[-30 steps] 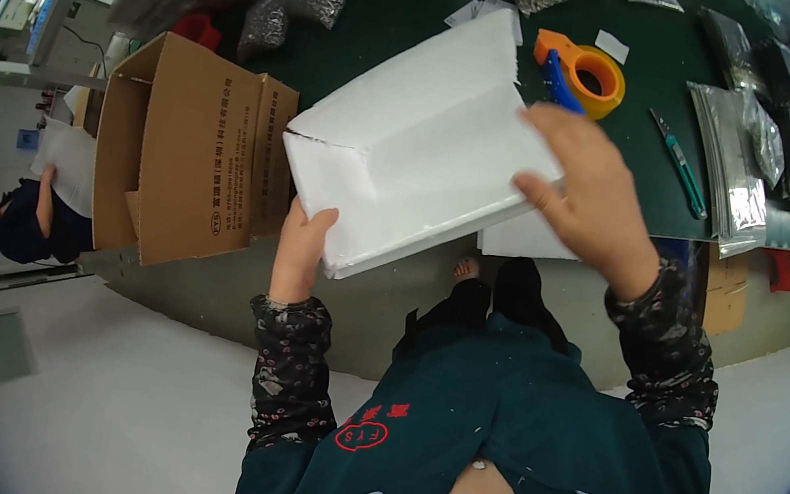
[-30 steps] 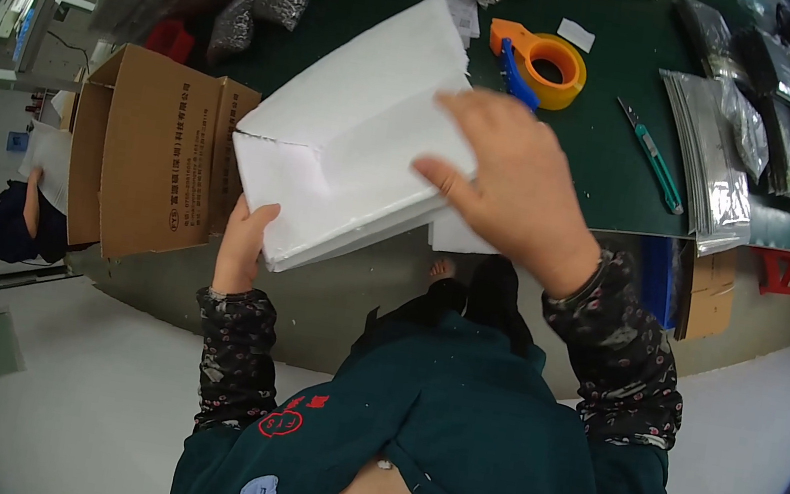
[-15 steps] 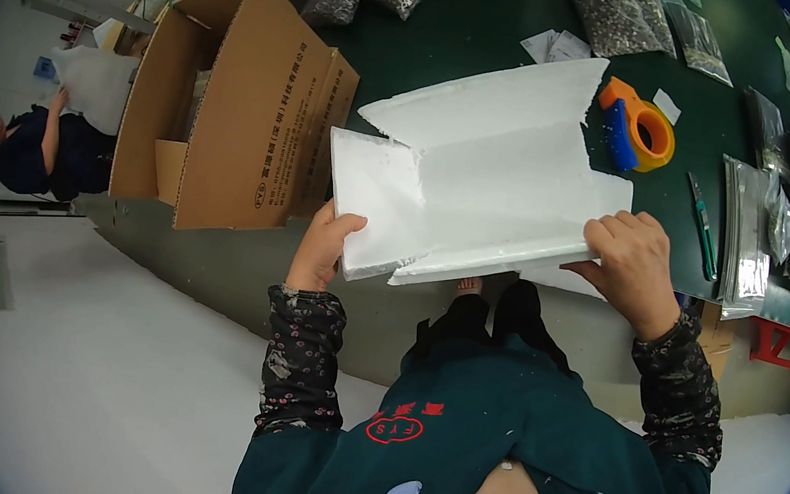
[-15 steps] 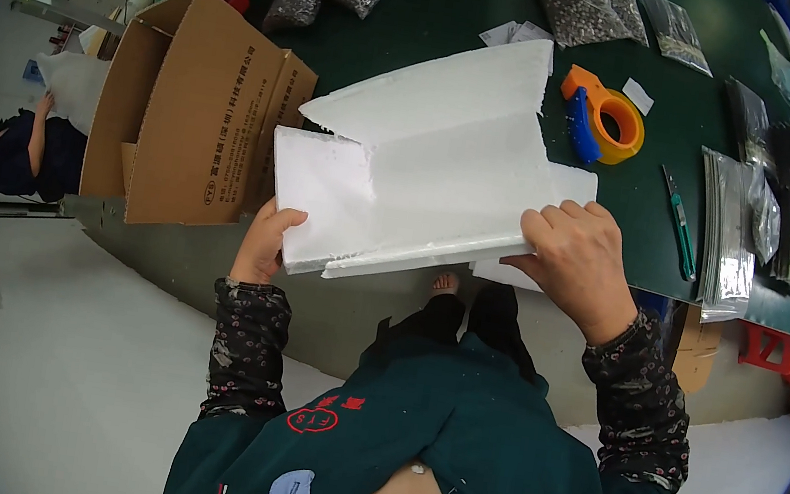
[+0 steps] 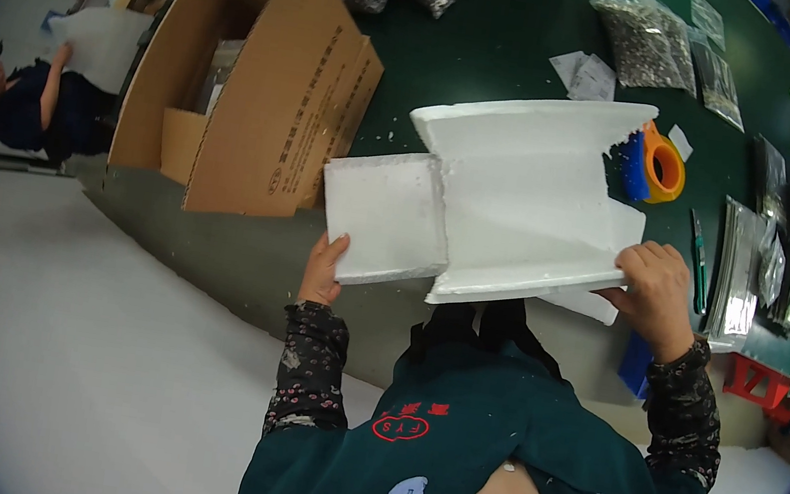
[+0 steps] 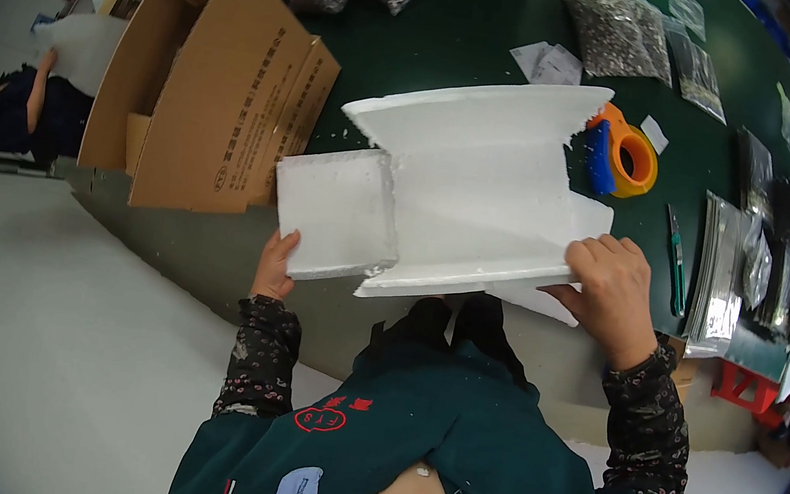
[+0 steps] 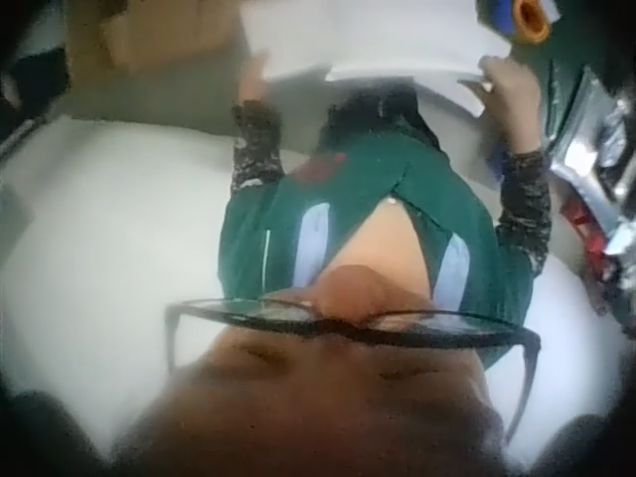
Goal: Organizing and sorting white foam packaging materials and checking related paperwork at a workstation.
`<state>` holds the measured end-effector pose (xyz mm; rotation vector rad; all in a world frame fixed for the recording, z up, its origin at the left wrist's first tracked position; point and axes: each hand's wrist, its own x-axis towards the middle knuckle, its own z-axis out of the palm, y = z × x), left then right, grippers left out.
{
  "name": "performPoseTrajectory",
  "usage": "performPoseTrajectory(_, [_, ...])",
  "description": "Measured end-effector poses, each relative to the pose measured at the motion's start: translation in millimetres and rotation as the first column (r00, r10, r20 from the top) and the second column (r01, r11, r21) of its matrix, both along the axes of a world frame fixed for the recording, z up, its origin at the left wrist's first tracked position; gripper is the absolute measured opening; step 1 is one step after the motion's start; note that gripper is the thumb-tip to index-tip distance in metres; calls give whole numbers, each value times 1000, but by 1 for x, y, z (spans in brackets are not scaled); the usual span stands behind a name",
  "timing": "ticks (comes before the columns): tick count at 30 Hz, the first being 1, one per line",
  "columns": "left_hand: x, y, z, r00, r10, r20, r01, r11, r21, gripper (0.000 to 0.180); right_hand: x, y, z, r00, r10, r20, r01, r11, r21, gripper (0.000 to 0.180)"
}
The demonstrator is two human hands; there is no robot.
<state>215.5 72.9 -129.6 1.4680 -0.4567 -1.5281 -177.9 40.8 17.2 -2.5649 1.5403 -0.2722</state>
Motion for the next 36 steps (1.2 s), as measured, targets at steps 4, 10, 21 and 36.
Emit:
performPoseTrajectory(4, [-16,22,-18,986,135,-101,-133,991,23,40,-8,-6,1,999,32,-12,-32,999,-6,33])
performPoseTrajectory(10, [-23,97,-53,755,520,-399,-538,840,75,35,-13,-2,-10,997,-48,-56,43,996,-79,33])
performPoseTrajectory(21, [-7,229,-139,731,640,237,-678,640,362,34,2,-12,-10,982,165,-87,-170,984,-56,28])
performPoseTrajectory(36, [-35,300,-104,427,-231,874,-580,672,461,28,15,-26,23,977,155,-145,-205,859,-468,22])
